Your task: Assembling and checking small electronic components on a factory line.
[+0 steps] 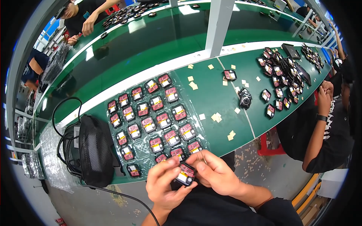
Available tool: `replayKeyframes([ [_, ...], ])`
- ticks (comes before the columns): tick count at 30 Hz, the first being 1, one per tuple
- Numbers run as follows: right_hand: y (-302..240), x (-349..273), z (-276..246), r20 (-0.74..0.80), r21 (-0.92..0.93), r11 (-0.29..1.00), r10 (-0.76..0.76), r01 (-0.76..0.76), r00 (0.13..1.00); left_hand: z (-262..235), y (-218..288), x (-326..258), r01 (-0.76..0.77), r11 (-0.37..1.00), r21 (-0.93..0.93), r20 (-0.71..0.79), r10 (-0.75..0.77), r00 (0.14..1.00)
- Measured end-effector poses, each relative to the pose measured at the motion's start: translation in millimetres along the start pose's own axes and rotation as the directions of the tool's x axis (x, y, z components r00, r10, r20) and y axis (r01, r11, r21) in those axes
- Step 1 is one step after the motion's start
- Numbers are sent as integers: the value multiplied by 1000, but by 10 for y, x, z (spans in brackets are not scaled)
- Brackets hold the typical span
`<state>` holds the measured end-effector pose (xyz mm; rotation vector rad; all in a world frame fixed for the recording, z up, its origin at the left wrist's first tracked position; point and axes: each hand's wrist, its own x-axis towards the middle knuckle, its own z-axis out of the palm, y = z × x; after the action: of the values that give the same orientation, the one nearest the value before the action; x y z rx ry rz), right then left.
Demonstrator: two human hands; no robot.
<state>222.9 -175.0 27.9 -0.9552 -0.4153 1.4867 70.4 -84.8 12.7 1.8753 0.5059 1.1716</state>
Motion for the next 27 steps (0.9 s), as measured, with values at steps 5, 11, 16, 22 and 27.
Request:
replayKeyframes([
  [5,-17,78,-77,162,-639,585,-532,499,831,-38,-2,-19,385,758,-527,23,-440,898],
  [11,-34,119,-105,361,-881,-49,-711,470,603,-49,-2,-33,436,588,-682,70,-540,838],
  [16,-11,119,-146,461,-876,-265,-706,403,537,-55,-11,-26,454,565,-689,103,-543,833],
  [22,8,144,-175,493,-859,-303,-709,413,505,-63,-38,-39,469,567,-677,136,-530,837],
  [27,15,152,-185,478,-863,-281,-722,419,500,-72,-27,-30,477,538,-695,137,-552,823],
])
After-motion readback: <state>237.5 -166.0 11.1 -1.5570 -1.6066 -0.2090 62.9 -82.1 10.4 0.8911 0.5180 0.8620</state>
